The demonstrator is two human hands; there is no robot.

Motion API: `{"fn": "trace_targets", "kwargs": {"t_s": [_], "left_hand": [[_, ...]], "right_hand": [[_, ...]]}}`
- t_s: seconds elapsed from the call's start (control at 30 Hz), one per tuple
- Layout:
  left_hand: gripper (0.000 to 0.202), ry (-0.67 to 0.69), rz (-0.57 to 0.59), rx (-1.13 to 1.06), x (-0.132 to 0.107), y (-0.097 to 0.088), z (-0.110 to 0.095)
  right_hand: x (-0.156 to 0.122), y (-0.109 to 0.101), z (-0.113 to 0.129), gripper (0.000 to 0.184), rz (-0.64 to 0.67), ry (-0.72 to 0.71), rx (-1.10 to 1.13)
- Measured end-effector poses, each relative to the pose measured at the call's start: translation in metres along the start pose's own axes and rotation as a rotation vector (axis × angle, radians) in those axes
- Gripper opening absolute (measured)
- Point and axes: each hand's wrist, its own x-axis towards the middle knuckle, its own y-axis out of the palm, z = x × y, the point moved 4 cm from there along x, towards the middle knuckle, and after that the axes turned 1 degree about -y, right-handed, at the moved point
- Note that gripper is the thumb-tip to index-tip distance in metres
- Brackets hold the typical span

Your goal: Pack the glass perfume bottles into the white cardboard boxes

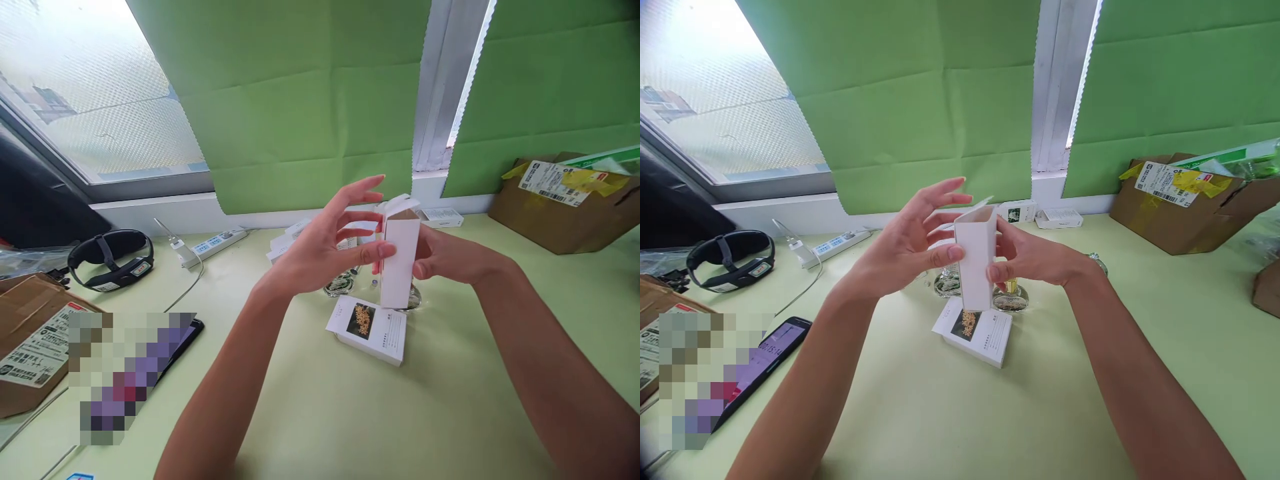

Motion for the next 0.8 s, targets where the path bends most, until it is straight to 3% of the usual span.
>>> {"fn": "trace_targets", "kwargs": {"t_s": [0.13, 0.27, 0.37, 0.43, 0.5, 0.63, 0.8], "left_hand": [[0.062, 0.036, -0.072, 0.023, 0.003, -0.003, -0.004], [0.057, -0.014, -0.137, 0.105, 0.000, -0.006, 0.001], [0.043, -0.240, -0.114, 0.292, -0.024, -0.006, 0.031], [0.044, -0.469, 0.071, 0.496, -0.053, 0.001, 0.065], [0.046, -0.631, 0.016, 0.593, -0.084, 0.001, 0.096], [0.042, -0.675, -0.124, 0.425, -0.118, 0.009, 0.131], [0.040, -0.768, -0.142, 0.237, -0.123, 0.013, 0.123]], "right_hand": [[-0.003, -0.003, -0.003, 0.057, -0.002, 0.000, 0.056], [-0.012, -0.011, 0.002, 0.049, -0.150, -0.046, 0.070], [-0.021, -0.021, 0.012, 0.044, -0.324, -0.090, 0.014], [-0.025, -0.026, 0.018, 0.046, -0.393, -0.111, -0.005], [-0.028, -0.028, 0.022, 0.046, -0.416, -0.127, -0.011], [-0.030, -0.027, 0.026, 0.038, -0.443, -0.139, -0.052], [-0.027, -0.026, 0.025, 0.030, -0.481, -0.146, -0.066]]}}
